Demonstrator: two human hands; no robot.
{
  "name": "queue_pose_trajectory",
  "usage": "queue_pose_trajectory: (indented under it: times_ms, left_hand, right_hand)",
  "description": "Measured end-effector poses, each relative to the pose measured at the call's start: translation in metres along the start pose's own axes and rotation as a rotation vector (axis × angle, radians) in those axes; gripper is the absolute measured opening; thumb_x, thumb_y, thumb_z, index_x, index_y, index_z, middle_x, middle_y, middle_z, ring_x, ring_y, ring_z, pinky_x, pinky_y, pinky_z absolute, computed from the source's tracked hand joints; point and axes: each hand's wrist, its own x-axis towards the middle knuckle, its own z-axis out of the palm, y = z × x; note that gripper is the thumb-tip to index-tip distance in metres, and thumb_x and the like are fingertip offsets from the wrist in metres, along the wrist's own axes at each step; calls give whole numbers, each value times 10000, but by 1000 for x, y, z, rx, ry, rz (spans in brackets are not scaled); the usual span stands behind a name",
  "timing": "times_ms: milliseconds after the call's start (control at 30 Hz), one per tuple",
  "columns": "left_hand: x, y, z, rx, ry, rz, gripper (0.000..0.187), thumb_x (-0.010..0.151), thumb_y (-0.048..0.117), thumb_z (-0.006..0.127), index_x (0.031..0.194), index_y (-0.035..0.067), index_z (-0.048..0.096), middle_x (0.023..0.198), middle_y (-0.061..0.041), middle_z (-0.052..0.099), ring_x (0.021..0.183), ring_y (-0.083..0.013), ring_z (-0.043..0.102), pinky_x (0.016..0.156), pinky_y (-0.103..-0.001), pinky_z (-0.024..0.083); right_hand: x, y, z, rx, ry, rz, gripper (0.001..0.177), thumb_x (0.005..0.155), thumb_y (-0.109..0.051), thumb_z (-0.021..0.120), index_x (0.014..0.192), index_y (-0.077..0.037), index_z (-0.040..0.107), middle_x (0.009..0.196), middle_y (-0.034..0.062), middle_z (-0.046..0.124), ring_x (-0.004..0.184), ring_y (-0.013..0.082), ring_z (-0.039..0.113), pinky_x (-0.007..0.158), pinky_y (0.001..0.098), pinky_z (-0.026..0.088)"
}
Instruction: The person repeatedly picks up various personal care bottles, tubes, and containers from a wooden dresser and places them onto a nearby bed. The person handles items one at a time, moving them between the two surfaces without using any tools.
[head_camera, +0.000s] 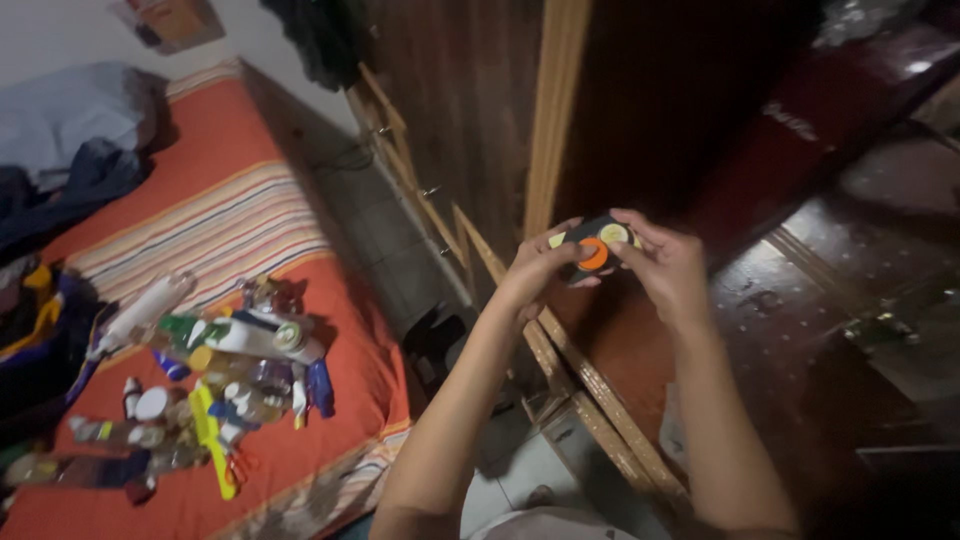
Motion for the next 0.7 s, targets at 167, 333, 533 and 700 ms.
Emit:
queue_pose_trajectory:
  times_ms: [167, 333, 533, 700]
  left_hand:
    - [-26, -7, -19, 51, 84, -17, 780, 811, 83, 741, 1495, -96, 411, 1202, -160, 677, 987, -247, 729, 740, -362, 660]
    - [-62, -25, -46, 24, 106, -29, 787, 816, 96, 762, 1479, -153, 420, 1286, -166, 645, 1028, -281, 708, 743, -350, 655]
    - [-99, -42, -80, 20, 261, -9, 864, 796, 96, 772, 1514, -130, 347, 1296, -195, 629, 1049, -273, 709, 738, -355, 655]
    - [-137, -42, -104, 49, 437, 42, 905, 773, 97, 766, 1543, -62, 316, 1247, -202, 642, 995, -273, 698, 711, -376, 650]
  right_hand:
    - [-16, 17, 14, 62, -47, 112, 493, 889, -13, 727, 1373, -5, 634, 1182, 26, 714, 955, 74, 663, 749, 223, 536]
    - [-40, 41, 30, 130, -177, 202, 460, 897, -6, 735, 1350, 33, 662, 1105, 54, 724, 937, 90, 655, 755, 241, 527]
    - [-52, 59, 65, 225, -293, 321, 412, 897, -8, 714, 1301, 56, 668, 1166, 74, 730, 973, 101, 670, 767, 244, 533]
    - [-55, 76, 109, 257, -350, 428, 429, 875, -3, 715, 1297, 53, 662, 1217, 99, 720, 987, 111, 678, 747, 250, 534]
